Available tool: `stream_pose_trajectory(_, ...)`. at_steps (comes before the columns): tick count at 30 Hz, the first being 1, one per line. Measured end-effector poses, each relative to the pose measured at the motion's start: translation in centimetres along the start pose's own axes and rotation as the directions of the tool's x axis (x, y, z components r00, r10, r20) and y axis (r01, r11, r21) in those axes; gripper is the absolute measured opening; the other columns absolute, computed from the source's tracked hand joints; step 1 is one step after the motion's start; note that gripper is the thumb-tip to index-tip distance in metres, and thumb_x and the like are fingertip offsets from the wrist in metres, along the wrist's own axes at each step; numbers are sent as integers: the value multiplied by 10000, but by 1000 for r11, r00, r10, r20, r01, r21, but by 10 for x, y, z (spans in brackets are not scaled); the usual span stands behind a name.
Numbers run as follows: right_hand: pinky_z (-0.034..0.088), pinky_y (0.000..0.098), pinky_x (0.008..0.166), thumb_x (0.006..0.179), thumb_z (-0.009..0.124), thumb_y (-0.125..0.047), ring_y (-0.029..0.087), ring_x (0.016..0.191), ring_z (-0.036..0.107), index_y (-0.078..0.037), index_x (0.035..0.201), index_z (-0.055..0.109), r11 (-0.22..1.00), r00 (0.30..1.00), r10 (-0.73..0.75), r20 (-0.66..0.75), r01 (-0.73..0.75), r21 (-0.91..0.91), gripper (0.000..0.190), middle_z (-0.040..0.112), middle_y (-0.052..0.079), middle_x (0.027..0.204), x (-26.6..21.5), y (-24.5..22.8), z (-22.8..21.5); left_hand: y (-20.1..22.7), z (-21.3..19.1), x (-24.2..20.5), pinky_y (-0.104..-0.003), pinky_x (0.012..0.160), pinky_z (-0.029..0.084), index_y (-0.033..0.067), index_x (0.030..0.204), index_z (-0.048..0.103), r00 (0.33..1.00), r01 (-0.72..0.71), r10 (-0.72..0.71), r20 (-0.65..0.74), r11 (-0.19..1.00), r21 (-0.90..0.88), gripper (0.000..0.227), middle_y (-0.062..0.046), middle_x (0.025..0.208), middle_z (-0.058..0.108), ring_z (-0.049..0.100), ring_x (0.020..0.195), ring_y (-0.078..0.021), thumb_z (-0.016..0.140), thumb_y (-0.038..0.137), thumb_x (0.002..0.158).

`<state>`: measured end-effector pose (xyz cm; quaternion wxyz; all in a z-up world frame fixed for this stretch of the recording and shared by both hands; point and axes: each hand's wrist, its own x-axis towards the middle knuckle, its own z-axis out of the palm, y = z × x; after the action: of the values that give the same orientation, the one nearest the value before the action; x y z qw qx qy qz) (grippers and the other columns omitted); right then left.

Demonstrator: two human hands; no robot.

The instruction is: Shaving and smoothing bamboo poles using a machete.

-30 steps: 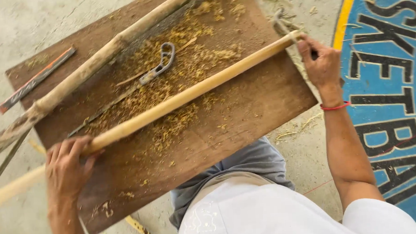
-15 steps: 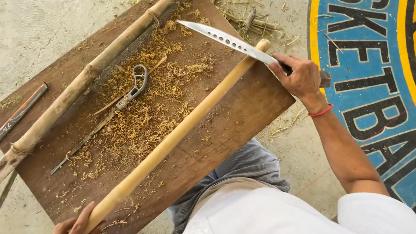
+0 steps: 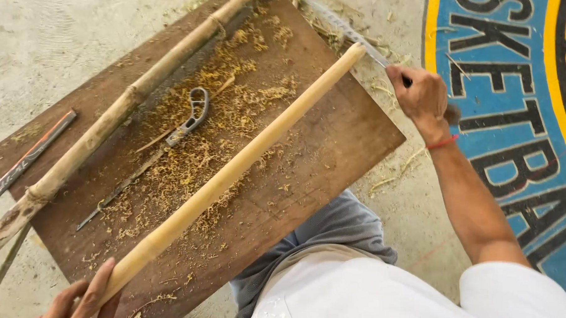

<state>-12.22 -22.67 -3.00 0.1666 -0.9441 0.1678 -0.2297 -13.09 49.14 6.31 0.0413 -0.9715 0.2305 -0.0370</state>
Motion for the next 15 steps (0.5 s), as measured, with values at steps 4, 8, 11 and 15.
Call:
stream_pose_trajectory(4,509,475,699,1176,603,-522,426,818,675,-30,993,778,990,984,129,-127,-134,-35,553,691,221,884,-16,-3,-3,35,-56,27,-317,683,647,325,1364,657,992,-128,126,20,983,129,643,18,964,738,721,712,-115,806,349,739)
stream_pose_trajectory(8,518,471,672,1159,605,-495,423,806,691,-39,1071,797,996,969,80,-236,-84,-10,503,703,223,873,-6,3,-18,24,-30,44,-273,613,618,340,1384,647,994,-113,114,1,986,124,613,58,971,738,690,664,-84,816,361,794)
stream_pose_trajectory(11,524,474,678,1155,606,-492,416,809,704,-43,999,789,997,979,63,-194,-69,-24,509,717,214,888,-7,5,-16,38,-31,54,-254,575,591,395,1435,639,996,-92,94,-12,989,116,587,91,998,729,665,638,-67,832,365,881)
stream_pose_trajectory(15,513,478,642,1127,617,-460,422,764,691,-61,1032,809,988,967,113,-230,-134,-78,453,704,218,835,-8,-9,-15,62,-29,88,-276,614,598,433,1462,620,963,-161,182,-196,980,118,578,97,1009,722,659,649,-102,818,349,925)
